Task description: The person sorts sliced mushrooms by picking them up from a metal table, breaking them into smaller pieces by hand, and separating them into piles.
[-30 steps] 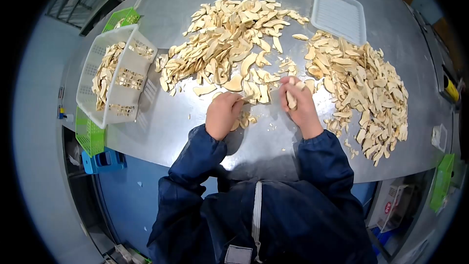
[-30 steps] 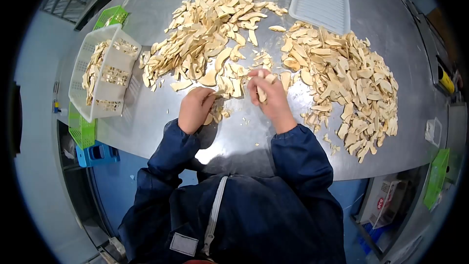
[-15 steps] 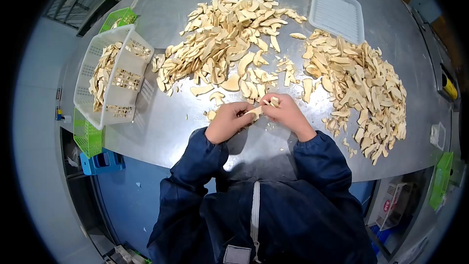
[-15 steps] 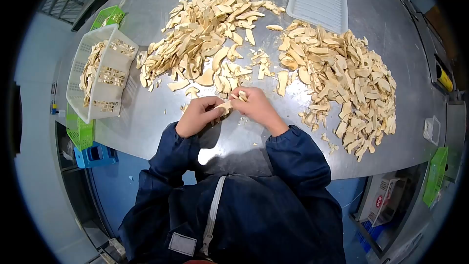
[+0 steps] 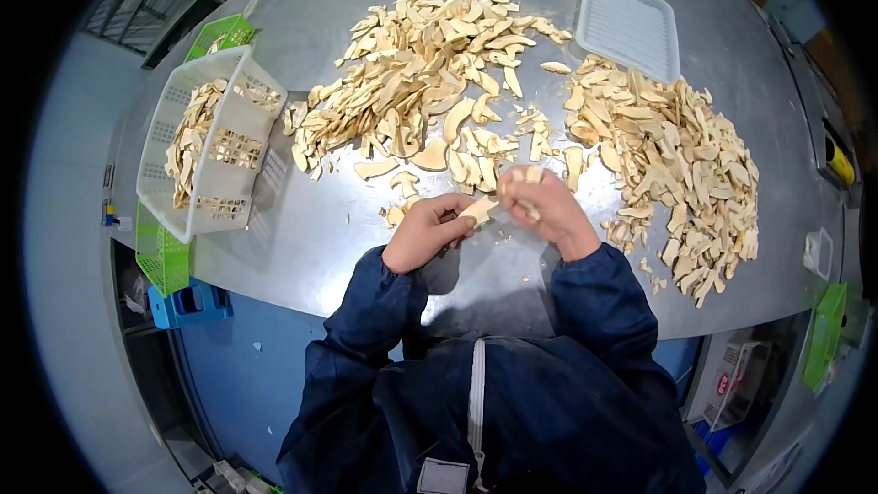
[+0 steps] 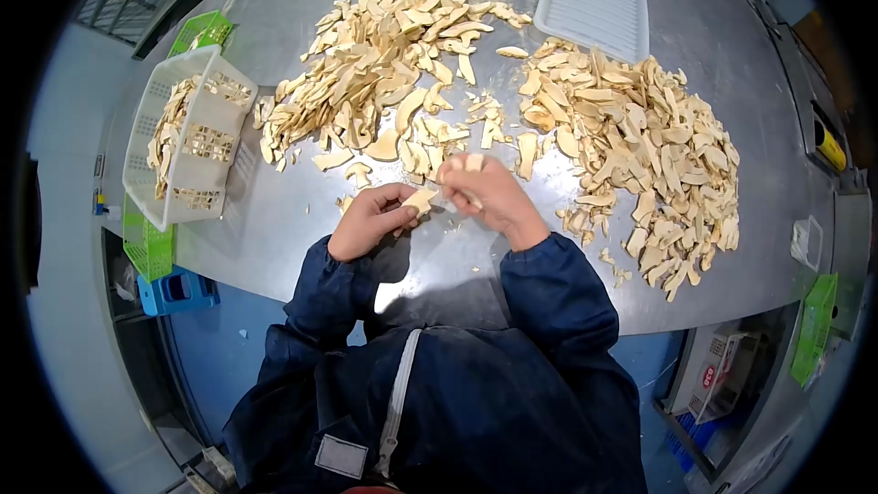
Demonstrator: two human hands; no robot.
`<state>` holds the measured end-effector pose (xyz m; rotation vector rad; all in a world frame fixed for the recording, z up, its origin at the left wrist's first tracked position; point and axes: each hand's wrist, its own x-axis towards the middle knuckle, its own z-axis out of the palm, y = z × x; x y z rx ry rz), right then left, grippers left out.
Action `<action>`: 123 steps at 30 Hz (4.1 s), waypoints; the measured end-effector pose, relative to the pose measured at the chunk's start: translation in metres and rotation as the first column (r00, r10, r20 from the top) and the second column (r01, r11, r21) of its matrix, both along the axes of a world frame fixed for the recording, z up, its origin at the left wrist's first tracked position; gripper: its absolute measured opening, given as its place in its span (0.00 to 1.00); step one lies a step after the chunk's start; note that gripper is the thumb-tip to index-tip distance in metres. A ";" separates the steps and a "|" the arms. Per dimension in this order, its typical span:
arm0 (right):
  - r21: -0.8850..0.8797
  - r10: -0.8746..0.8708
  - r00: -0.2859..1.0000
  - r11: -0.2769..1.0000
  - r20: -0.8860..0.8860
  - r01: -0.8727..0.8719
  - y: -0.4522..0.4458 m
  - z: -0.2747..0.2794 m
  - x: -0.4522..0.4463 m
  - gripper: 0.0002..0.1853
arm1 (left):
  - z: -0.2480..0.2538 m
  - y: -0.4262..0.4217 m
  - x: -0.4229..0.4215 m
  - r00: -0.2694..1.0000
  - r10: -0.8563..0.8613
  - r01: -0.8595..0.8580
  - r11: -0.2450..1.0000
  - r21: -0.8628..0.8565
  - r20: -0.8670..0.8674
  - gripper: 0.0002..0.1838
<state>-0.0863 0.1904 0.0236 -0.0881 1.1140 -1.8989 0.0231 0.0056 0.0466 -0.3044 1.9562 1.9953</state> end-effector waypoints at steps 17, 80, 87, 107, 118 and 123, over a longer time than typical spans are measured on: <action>0.231 0.081 0.927 0.973 -0.367 0.006 -0.007 -0.006 0.007 0.07 | -0.006 0.006 0.001 0.996 0.079 -0.082 0.993 -0.083 -0.033 0.15; -0.400 -0.075 0.957 0.897 0.279 0.187 0.011 -0.033 -0.021 0.19 | 0.023 0.014 -0.049 0.986 -0.045 -0.115 0.503 -0.857 -0.159 0.21; -0.245 -0.166 0.961 0.944 0.223 0.220 0.012 -0.019 -0.024 0.18 | -0.003 0.010 -0.046 0.950 -0.045 -0.238 0.540 -0.807 -0.310 0.22; -0.226 -0.255 0.949 0.929 0.185 0.293 0.007 -0.011 -0.019 0.21 | -0.007 0.000 -0.042 0.982 0.003 -0.099 0.862 -0.497 -0.190 0.08; -0.080 -0.133 0.990 0.988 -0.047 0.129 -0.010 -0.015 -0.001 0.16 | 0.006 0.010 -0.029 0.987 0.057 -0.096 0.960 -0.264 -0.153 0.10; -0.256 -0.284 0.921 0.900 0.268 0.352 0.005 -0.029 -0.016 0.17 | 0.031 -0.040 0.005 0.969 0.145 -0.238 0.752 -0.614 -0.198 0.11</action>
